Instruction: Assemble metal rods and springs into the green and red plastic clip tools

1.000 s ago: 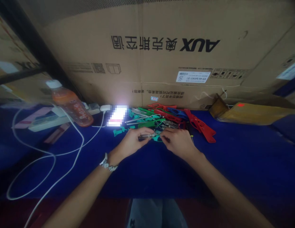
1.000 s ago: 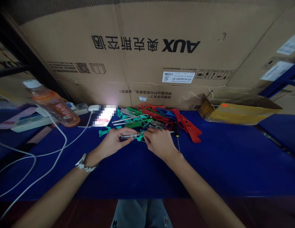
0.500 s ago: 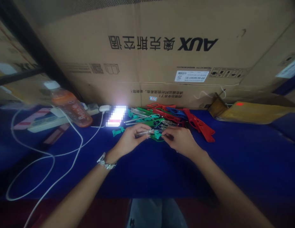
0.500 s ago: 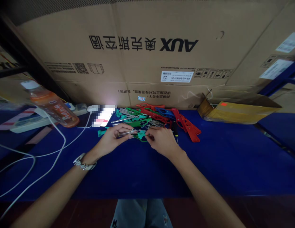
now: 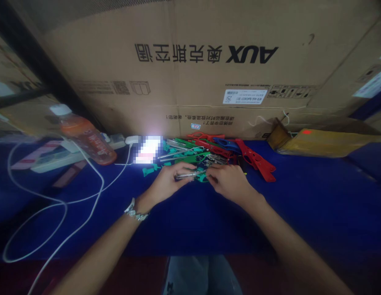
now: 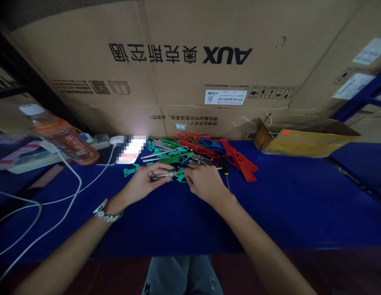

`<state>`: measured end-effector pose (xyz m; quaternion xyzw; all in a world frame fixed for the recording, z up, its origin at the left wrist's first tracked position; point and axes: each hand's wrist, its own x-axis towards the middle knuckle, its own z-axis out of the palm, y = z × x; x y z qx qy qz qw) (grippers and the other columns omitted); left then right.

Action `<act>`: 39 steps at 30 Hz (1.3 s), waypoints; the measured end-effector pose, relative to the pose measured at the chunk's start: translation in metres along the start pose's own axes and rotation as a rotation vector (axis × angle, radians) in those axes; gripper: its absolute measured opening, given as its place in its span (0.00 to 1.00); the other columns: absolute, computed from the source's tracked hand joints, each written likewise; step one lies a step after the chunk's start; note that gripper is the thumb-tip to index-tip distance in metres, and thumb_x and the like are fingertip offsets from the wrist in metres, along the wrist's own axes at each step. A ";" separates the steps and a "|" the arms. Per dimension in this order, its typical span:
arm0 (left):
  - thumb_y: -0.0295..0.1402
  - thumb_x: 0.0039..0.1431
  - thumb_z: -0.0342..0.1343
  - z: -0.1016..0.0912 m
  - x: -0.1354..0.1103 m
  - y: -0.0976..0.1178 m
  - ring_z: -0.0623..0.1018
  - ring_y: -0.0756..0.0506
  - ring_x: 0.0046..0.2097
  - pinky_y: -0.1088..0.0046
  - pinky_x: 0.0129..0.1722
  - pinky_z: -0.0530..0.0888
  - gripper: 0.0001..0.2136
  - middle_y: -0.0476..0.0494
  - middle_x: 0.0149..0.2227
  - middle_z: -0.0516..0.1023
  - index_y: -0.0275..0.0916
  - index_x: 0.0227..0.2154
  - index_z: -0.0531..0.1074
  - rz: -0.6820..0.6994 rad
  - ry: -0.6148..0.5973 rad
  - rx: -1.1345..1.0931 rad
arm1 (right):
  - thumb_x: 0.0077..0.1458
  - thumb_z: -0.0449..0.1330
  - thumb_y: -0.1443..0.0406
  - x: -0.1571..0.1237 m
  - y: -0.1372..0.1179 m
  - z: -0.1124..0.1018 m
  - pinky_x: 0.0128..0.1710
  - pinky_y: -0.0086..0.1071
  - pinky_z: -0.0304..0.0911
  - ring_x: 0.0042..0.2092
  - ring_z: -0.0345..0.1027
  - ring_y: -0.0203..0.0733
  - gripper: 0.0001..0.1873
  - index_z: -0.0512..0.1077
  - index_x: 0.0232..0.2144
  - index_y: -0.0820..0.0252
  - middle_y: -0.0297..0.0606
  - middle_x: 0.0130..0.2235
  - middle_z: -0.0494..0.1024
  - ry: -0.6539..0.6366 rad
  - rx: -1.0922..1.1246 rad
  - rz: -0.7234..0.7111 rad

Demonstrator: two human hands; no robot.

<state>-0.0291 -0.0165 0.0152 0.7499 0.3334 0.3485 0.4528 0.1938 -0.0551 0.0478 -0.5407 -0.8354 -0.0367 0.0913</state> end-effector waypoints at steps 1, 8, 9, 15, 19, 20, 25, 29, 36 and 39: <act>0.33 0.58 0.62 0.000 0.000 -0.001 0.83 0.44 0.46 0.66 0.51 0.78 0.14 0.44 0.43 0.84 0.40 0.48 0.74 0.003 0.004 0.004 | 0.60 0.57 0.67 0.000 0.000 0.000 0.26 0.32 0.45 0.30 0.70 0.38 0.09 0.76 0.30 0.55 0.33 0.33 0.80 0.000 -0.001 -0.003; 0.32 0.53 0.66 0.001 0.003 -0.001 0.83 0.47 0.37 0.69 0.42 0.81 0.14 0.47 0.36 0.82 0.38 0.42 0.73 -0.040 0.063 -0.174 | 0.58 0.60 0.66 -0.002 0.001 0.002 0.27 0.31 0.46 0.32 0.71 0.37 0.06 0.76 0.30 0.54 0.31 0.33 0.80 0.064 0.081 0.011; 0.33 0.53 0.67 0.001 0.003 -0.001 0.83 0.47 0.36 0.69 0.40 0.81 0.15 0.47 0.35 0.81 0.38 0.42 0.73 -0.062 0.073 -0.214 | 0.58 0.60 0.66 -0.002 0.001 0.002 0.27 0.31 0.46 0.32 0.72 0.36 0.06 0.76 0.31 0.54 0.30 0.33 0.80 0.081 0.101 0.006; 0.32 0.48 0.70 -0.002 0.007 0.000 0.84 0.45 0.35 0.67 0.39 0.83 0.17 0.48 0.31 0.82 0.38 0.40 0.73 -0.170 0.138 -0.373 | 0.63 0.59 0.64 -0.002 0.005 0.006 0.30 0.28 0.55 0.35 0.75 0.35 0.07 0.77 0.36 0.54 0.31 0.38 0.82 0.231 0.297 -0.029; 0.33 0.44 0.72 -0.002 0.009 -0.003 0.84 0.45 0.34 0.66 0.39 0.83 0.17 0.48 0.31 0.83 0.37 0.36 0.73 -0.224 0.208 -0.449 | 0.61 0.61 0.66 -0.001 0.009 0.011 0.35 0.26 0.61 0.37 0.75 0.35 0.04 0.76 0.37 0.55 0.31 0.38 0.82 0.282 0.503 -0.024; 0.33 0.44 0.73 -0.001 0.010 -0.004 0.84 0.45 0.34 0.66 0.39 0.83 0.18 0.47 0.31 0.83 0.37 0.36 0.74 -0.243 0.223 -0.465 | 0.61 0.61 0.66 0.000 0.009 0.012 0.35 0.26 0.61 0.37 0.75 0.34 0.03 0.76 0.36 0.55 0.30 0.38 0.82 0.278 0.528 -0.015; 0.33 0.40 0.75 0.007 0.009 -0.001 0.83 0.47 0.33 0.69 0.40 0.82 0.20 0.47 0.31 0.83 0.35 0.35 0.75 -0.342 0.274 -0.573 | 0.59 0.59 0.67 0.001 0.002 0.014 0.35 0.28 0.64 0.33 0.74 0.35 0.08 0.74 0.42 0.56 0.33 0.38 0.81 0.268 0.533 0.030; 0.32 0.40 0.75 0.011 0.007 0.002 0.83 0.47 0.35 0.71 0.40 0.81 0.19 0.46 0.34 0.84 0.34 0.36 0.76 -0.393 0.252 -0.649 | 0.58 0.60 0.65 0.001 -0.010 0.015 0.35 0.30 0.65 0.34 0.75 0.37 0.16 0.72 0.50 0.55 0.36 0.45 0.80 0.248 0.454 -0.054; 0.34 0.45 0.73 0.010 0.008 0.002 0.83 0.48 0.37 0.71 0.43 0.81 0.16 0.46 0.35 0.83 0.34 0.36 0.78 -0.394 0.203 -0.675 | 0.64 0.58 0.63 0.006 -0.008 0.022 0.33 0.28 0.64 0.35 0.75 0.37 0.08 0.76 0.43 0.55 0.35 0.42 0.80 0.295 0.401 -0.121; 0.36 0.45 0.73 0.011 0.009 0.001 0.82 0.48 0.37 0.70 0.44 0.81 0.16 0.47 0.34 0.82 0.35 0.35 0.78 -0.385 0.200 -0.671 | 0.64 0.57 0.66 0.006 -0.004 0.023 0.37 0.29 0.66 0.38 0.76 0.38 0.06 0.76 0.40 0.56 0.36 0.41 0.80 0.302 0.502 -0.148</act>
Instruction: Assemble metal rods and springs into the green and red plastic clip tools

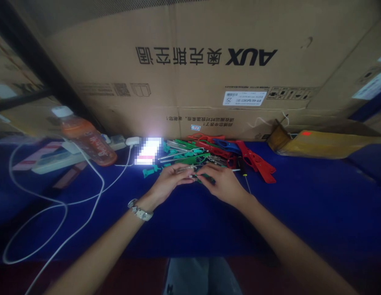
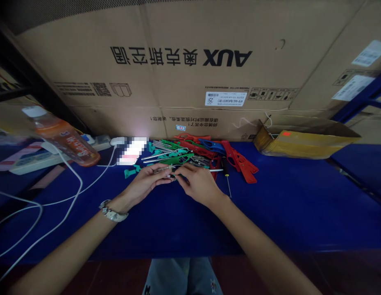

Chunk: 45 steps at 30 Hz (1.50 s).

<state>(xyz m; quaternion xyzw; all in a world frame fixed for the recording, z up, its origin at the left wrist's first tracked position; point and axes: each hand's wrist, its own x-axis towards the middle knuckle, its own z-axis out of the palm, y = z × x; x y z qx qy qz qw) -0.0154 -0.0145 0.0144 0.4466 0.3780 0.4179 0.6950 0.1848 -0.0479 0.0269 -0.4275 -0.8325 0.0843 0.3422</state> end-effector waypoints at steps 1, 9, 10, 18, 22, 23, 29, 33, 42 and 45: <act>0.36 0.45 0.73 0.000 0.000 0.000 0.82 0.48 0.37 0.69 0.44 0.81 0.15 0.47 0.34 0.82 0.35 0.35 0.79 0.002 0.000 0.004 | 0.63 0.58 0.67 0.000 0.001 0.000 0.39 0.29 0.66 0.39 0.76 0.38 0.06 0.75 0.39 0.57 0.36 0.40 0.80 0.002 0.038 0.001; 0.45 0.56 0.65 -0.002 0.002 0.000 0.78 0.50 0.30 0.74 0.32 0.77 0.16 0.48 0.29 0.77 0.36 0.35 0.76 0.164 0.010 0.228 | 0.59 0.61 0.67 0.002 0.008 0.006 0.29 0.28 0.64 0.34 0.73 0.37 0.03 0.76 0.36 0.57 0.35 0.35 0.80 0.112 0.300 0.123; 0.45 0.57 0.64 -0.004 0.002 0.000 0.76 0.51 0.28 0.76 0.29 0.75 0.15 0.49 0.27 0.75 0.36 0.34 0.76 0.199 0.018 0.266 | 0.59 0.61 0.66 0.002 0.009 0.007 0.29 0.28 0.64 0.34 0.73 0.37 0.03 0.76 0.36 0.56 0.35 0.36 0.80 0.117 0.315 0.142; 0.42 0.56 0.62 -0.015 0.011 -0.003 0.78 0.48 0.33 0.70 0.34 0.78 0.15 0.45 0.36 0.79 0.38 0.41 0.76 0.326 0.028 0.502 | 0.59 0.60 0.65 0.000 0.017 0.005 0.28 0.29 0.63 0.36 0.73 0.39 0.05 0.76 0.38 0.57 0.37 0.37 0.80 0.090 0.347 0.190; 0.40 0.55 0.63 -0.017 0.013 -0.002 0.79 0.47 0.33 0.68 0.37 0.78 0.14 0.45 0.35 0.80 0.38 0.41 0.76 0.402 0.061 0.522 | 0.60 0.56 0.68 -0.003 0.019 -0.001 0.28 0.28 0.62 0.34 0.71 0.37 0.09 0.74 0.41 0.57 0.36 0.37 0.78 0.042 0.294 0.193; 0.40 0.55 0.64 -0.018 0.014 -0.001 0.79 0.47 0.33 0.68 0.37 0.78 0.13 0.45 0.34 0.80 0.38 0.41 0.76 0.413 0.073 0.513 | 0.59 0.54 0.70 -0.003 0.018 -0.003 0.29 0.28 0.63 0.33 0.71 0.37 0.11 0.74 0.41 0.56 0.36 0.38 0.77 0.018 0.246 0.191; 0.42 0.57 0.62 -0.019 0.016 -0.001 0.79 0.47 0.33 0.68 0.36 0.78 0.12 0.45 0.33 0.80 0.38 0.37 0.76 0.442 0.087 0.479 | 0.58 0.56 0.67 -0.002 0.010 -0.013 0.42 0.35 0.67 0.48 0.71 0.45 0.12 0.73 0.44 0.56 0.41 0.46 0.75 -0.140 -0.200 0.198; 0.41 0.56 0.63 -0.019 0.016 0.001 0.78 0.47 0.34 0.69 0.36 0.77 0.12 0.45 0.33 0.80 0.38 0.37 0.76 0.430 0.085 0.507 | 0.55 0.62 0.64 0.001 0.018 -0.017 0.43 0.37 0.68 0.53 0.69 0.51 0.19 0.70 0.50 0.57 0.45 0.51 0.74 -0.232 -0.377 0.201; 0.41 0.61 0.58 -0.026 0.021 0.006 0.79 0.45 0.38 0.67 0.41 0.74 0.11 0.44 0.35 0.81 0.39 0.39 0.74 0.470 0.046 0.655 | 0.63 0.57 0.60 0.010 0.028 -0.039 0.35 0.31 0.64 0.43 0.72 0.42 0.08 0.74 0.40 0.56 0.41 0.43 0.74 -0.212 -0.325 0.136; 0.40 0.64 0.55 -0.027 0.022 0.008 0.79 0.44 0.40 0.66 0.44 0.74 0.11 0.43 0.39 0.81 0.39 0.41 0.74 0.524 -0.012 0.803 | 0.64 0.56 0.60 0.011 0.028 -0.046 0.35 0.31 0.62 0.42 0.72 0.42 0.09 0.74 0.40 0.57 0.40 0.43 0.75 -0.208 -0.318 0.180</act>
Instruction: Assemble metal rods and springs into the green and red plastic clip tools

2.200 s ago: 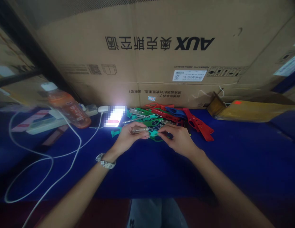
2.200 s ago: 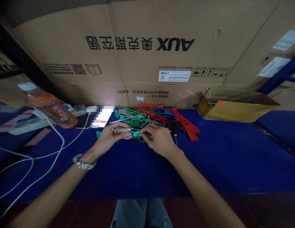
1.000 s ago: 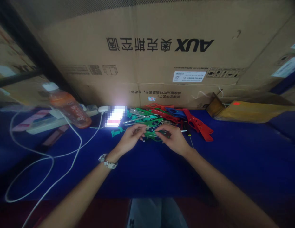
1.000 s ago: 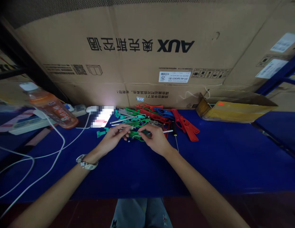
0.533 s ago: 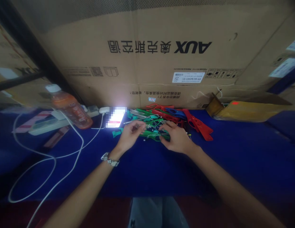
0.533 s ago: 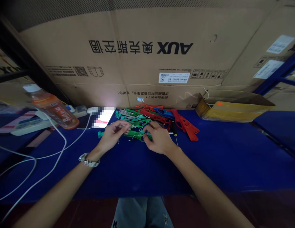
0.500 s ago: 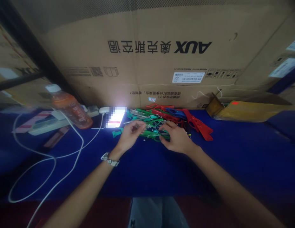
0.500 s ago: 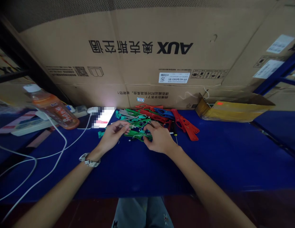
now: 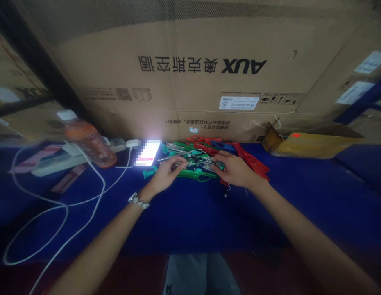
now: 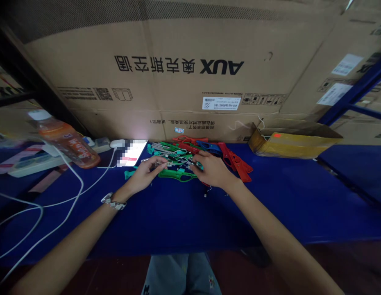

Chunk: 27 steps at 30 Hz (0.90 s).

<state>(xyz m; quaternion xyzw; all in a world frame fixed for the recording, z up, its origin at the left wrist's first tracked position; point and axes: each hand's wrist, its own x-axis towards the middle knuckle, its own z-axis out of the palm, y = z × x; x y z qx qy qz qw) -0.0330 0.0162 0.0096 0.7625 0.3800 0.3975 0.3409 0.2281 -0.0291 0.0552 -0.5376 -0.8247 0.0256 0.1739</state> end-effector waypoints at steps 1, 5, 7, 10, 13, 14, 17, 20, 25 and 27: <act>0.40 0.64 0.55 0.000 0.001 0.000 0.79 0.44 0.42 0.65 0.46 0.74 0.10 0.43 0.40 0.81 0.39 0.42 0.74 0.025 -0.027 0.032 | 0.64 0.56 0.60 0.000 0.000 -0.001 0.35 0.31 0.62 0.42 0.72 0.42 0.08 0.73 0.39 0.57 0.40 0.43 0.76 -0.008 -0.005 0.004; 0.37 0.64 0.55 0.000 0.004 0.001 0.79 0.43 0.46 0.64 0.49 0.73 0.09 0.42 0.44 0.80 0.40 0.43 0.74 0.117 -0.142 0.136 | 0.65 0.54 0.62 -0.002 0.000 -0.003 0.36 0.32 0.62 0.45 0.72 0.45 0.09 0.73 0.39 0.58 0.42 0.44 0.76 -0.023 -0.040 0.007; 0.35 0.64 0.55 -0.001 0.004 0.001 0.79 0.43 0.45 0.65 0.47 0.73 0.08 0.42 0.44 0.81 0.40 0.43 0.74 0.135 -0.208 0.194 | 0.66 0.53 0.62 -0.001 -0.003 -0.004 0.37 0.32 0.63 0.47 0.72 0.46 0.10 0.73 0.39 0.58 0.43 0.44 0.77 -0.027 -0.045 0.007; 0.33 0.65 0.54 -0.002 0.001 0.006 0.79 0.43 0.44 0.65 0.46 0.73 0.08 0.43 0.45 0.80 0.42 0.44 0.74 0.153 -0.270 0.303 | 0.66 0.52 0.63 0.002 -0.007 -0.007 0.41 0.33 0.63 0.48 0.72 0.47 0.10 0.72 0.37 0.58 0.44 0.44 0.78 -0.043 -0.025 0.008; 0.34 0.65 0.55 -0.001 -0.006 0.014 0.79 0.43 0.42 0.66 0.43 0.73 0.07 0.44 0.43 0.80 0.43 0.43 0.75 0.162 -0.279 0.360 | 0.67 0.51 0.62 0.008 -0.012 -0.008 0.40 0.33 0.62 0.44 0.74 0.46 0.11 0.72 0.36 0.58 0.41 0.40 0.79 -0.072 0.036 0.045; 0.35 0.64 0.56 0.000 -0.009 0.016 0.79 0.44 0.39 0.68 0.40 0.73 0.07 0.44 0.40 0.81 0.42 0.42 0.75 0.145 -0.279 0.347 | 0.66 0.51 0.62 0.011 -0.013 -0.007 0.40 0.33 0.62 0.42 0.74 0.46 0.11 0.72 0.35 0.57 0.40 0.39 0.79 -0.083 0.068 0.064; 0.38 0.62 0.58 0.005 -0.016 0.020 0.78 0.47 0.31 0.72 0.32 0.71 0.08 0.48 0.32 0.80 0.42 0.41 0.76 0.052 -0.274 0.242 | 0.66 0.51 0.61 0.018 -0.016 0.000 0.39 0.32 0.61 0.39 0.73 0.43 0.12 0.71 0.33 0.57 0.37 0.36 0.79 -0.114 0.215 0.099; 0.40 0.61 0.58 0.007 -0.019 0.021 0.76 0.48 0.29 0.74 0.29 0.69 0.09 0.50 0.29 0.78 0.42 0.40 0.76 0.014 -0.213 0.163 | 0.66 0.50 0.60 0.022 -0.018 0.012 0.36 0.30 0.59 0.35 0.69 0.39 0.15 0.68 0.28 0.58 0.34 0.30 0.75 -0.113 0.377 0.105; 0.40 0.61 0.58 0.002 -0.020 0.022 0.74 0.49 0.28 0.74 0.29 0.69 0.09 0.49 0.28 0.78 0.39 0.36 0.75 -0.030 -0.058 0.032 | 0.64 0.50 0.59 0.029 -0.020 0.024 0.31 0.29 0.54 0.29 0.60 0.35 0.17 0.62 0.23 0.57 0.28 0.24 0.64 -0.066 0.578 0.099; 0.41 0.62 0.57 -0.001 -0.023 0.023 0.75 0.49 0.28 0.74 0.29 0.70 0.10 0.47 0.28 0.78 0.39 0.35 0.75 -0.065 -0.083 0.018 | 0.63 0.50 0.58 0.033 -0.019 0.021 0.28 0.29 0.52 0.27 0.57 0.35 0.18 0.59 0.22 0.56 0.27 0.22 0.60 -0.082 0.628 0.081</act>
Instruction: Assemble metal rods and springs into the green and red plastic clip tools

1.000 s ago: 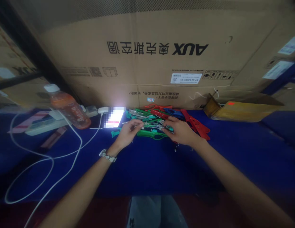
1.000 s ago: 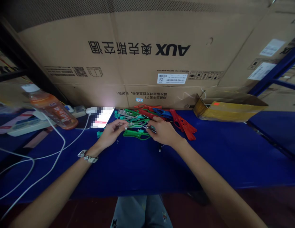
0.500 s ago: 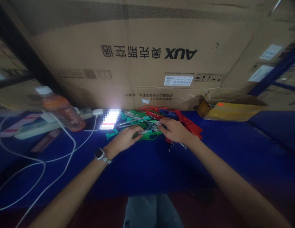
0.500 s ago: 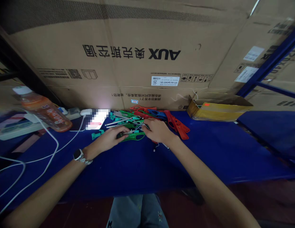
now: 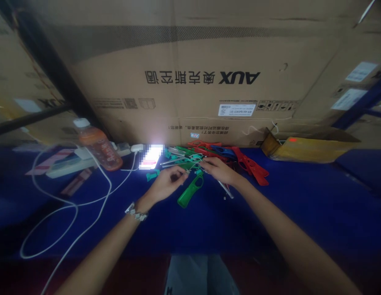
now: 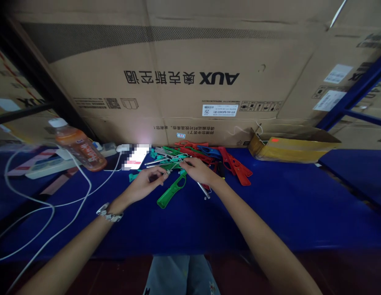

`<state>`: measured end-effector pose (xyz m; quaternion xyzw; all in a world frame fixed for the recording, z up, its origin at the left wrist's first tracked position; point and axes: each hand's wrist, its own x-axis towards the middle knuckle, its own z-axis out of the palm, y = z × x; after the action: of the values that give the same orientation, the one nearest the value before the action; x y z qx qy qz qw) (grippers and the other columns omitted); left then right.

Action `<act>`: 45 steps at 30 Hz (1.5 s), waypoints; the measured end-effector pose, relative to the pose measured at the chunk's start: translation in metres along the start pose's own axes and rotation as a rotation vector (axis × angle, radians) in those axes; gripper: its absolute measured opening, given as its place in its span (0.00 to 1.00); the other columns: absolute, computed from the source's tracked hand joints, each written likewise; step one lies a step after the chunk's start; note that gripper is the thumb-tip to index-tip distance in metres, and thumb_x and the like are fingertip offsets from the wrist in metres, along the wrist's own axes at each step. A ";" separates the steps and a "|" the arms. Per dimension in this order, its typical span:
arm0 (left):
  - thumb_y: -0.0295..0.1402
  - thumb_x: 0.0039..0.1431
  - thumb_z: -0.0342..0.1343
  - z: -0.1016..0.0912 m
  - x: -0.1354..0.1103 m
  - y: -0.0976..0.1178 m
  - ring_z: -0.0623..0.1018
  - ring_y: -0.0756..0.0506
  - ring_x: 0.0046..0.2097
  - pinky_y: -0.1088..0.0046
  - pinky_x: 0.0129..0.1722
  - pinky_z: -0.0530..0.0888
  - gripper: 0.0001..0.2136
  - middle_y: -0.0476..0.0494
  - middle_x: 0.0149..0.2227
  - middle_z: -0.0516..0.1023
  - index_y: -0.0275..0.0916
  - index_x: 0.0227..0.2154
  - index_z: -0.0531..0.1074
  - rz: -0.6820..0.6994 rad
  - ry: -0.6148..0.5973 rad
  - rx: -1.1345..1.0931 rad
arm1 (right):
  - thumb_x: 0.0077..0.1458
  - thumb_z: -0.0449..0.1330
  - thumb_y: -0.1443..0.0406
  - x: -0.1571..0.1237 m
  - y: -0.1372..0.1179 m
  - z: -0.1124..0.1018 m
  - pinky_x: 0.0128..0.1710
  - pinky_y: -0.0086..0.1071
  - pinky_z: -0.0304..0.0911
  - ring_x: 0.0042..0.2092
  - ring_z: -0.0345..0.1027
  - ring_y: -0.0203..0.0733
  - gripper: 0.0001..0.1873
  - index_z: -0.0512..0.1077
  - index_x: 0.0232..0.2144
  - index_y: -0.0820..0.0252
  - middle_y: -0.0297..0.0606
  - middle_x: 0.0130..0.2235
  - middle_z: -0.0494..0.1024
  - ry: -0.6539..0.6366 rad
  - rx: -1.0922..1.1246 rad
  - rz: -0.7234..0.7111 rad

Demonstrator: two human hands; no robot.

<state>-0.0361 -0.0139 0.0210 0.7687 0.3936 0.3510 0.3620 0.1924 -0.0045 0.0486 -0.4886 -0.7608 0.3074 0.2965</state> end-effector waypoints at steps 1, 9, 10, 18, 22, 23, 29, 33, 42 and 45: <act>0.41 0.63 0.57 -0.002 -0.002 0.000 0.75 0.48 0.28 0.73 0.30 0.71 0.11 0.47 0.28 0.79 0.39 0.34 0.75 -0.017 -0.025 0.005 | 0.63 0.50 0.58 0.002 -0.002 -0.003 0.27 0.29 0.52 0.26 0.57 0.35 0.18 0.58 0.22 0.56 0.27 0.21 0.59 -0.027 0.002 -0.016; 0.34 0.63 0.54 -0.028 0.007 0.040 0.76 0.42 0.46 0.64 0.48 0.73 0.05 0.42 0.43 0.78 0.40 0.38 0.74 0.248 0.618 0.236 | 0.55 0.57 0.66 0.013 -0.057 -0.030 0.28 0.32 0.53 0.26 0.64 0.38 0.08 0.71 0.24 0.58 0.34 0.23 0.72 -0.170 -0.664 -0.288; 0.32 0.61 0.56 -0.031 0.012 0.050 0.76 0.41 0.48 0.63 0.51 0.72 0.06 0.42 0.44 0.78 0.40 0.40 0.74 0.317 0.491 0.258 | 0.54 0.58 0.66 0.016 -0.063 -0.032 0.29 0.33 0.54 0.26 0.65 0.39 0.07 0.72 0.25 0.57 0.35 0.23 0.73 -0.167 -0.711 -0.323; 0.26 0.50 0.62 -0.028 0.048 0.070 0.78 0.37 0.47 0.62 0.46 0.73 0.32 0.39 0.50 0.78 0.41 0.61 0.65 0.276 -0.015 0.393 | 0.47 0.65 0.66 0.049 -0.065 -0.044 0.31 0.31 0.59 0.32 0.68 0.39 0.04 0.74 0.28 0.58 0.35 0.31 0.78 -0.241 -0.568 -0.246; 0.27 0.51 0.62 -0.020 0.049 0.058 0.79 0.38 0.38 0.65 0.38 0.72 0.36 0.40 0.42 0.80 0.42 0.65 0.60 0.225 -0.011 0.399 | 0.48 0.64 0.67 0.056 -0.060 -0.037 0.31 0.29 0.59 0.29 0.65 0.35 0.07 0.69 0.23 0.59 0.30 0.26 0.73 -0.214 -0.354 -0.220; 0.28 0.53 0.61 -0.020 0.050 0.056 0.79 0.39 0.37 0.66 0.37 0.72 0.34 0.40 0.41 0.80 0.41 0.64 0.61 0.228 -0.009 0.386 | 0.47 0.64 0.67 0.057 -0.059 -0.034 0.31 0.29 0.59 0.29 0.65 0.35 0.08 0.68 0.22 0.59 0.29 0.25 0.72 -0.181 -0.322 -0.201; 0.29 0.58 0.60 -0.025 0.059 0.048 0.79 0.40 0.42 0.66 0.42 0.72 0.22 0.40 0.45 0.81 0.42 0.57 0.71 0.238 0.101 0.352 | 0.51 0.64 0.58 0.046 -0.059 -0.025 0.37 0.33 0.62 0.35 0.70 0.40 0.10 0.71 0.30 0.59 0.36 0.33 0.78 0.088 -0.170 -0.056; 0.35 0.63 0.58 -0.035 0.062 0.043 0.78 0.42 0.40 0.67 0.41 0.71 0.08 0.42 0.39 0.82 0.40 0.38 0.80 0.276 0.154 0.360 | 0.56 0.57 0.58 0.014 -0.064 -0.022 0.34 0.33 0.59 0.33 0.70 0.43 0.14 0.67 0.43 0.57 0.35 0.32 0.77 0.410 -0.293 0.051; 0.41 0.55 0.65 -0.031 0.061 0.028 0.76 0.50 0.30 0.75 0.31 0.70 0.11 0.46 0.28 0.81 0.37 0.31 0.81 0.056 0.459 -0.220 | 0.54 0.55 0.67 0.002 -0.031 0.052 0.35 0.35 0.62 0.44 0.73 0.49 0.10 0.72 0.39 0.57 0.43 0.46 0.76 -0.173 -0.745 -0.037; 0.39 0.52 0.68 -0.018 0.059 0.029 0.77 0.51 0.29 0.77 0.30 0.72 0.11 0.46 0.28 0.80 0.35 0.30 0.80 -0.127 0.401 -0.593 | 0.52 0.58 0.66 0.011 -0.029 0.055 0.38 0.37 0.66 0.51 0.70 0.51 0.13 0.72 0.42 0.56 0.44 0.49 0.74 -0.168 -0.712 -0.091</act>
<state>-0.0145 0.0298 0.0693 0.5201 0.3847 0.5707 0.5058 0.1313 -0.0138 0.0371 -0.4998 -0.8628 0.0489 0.0577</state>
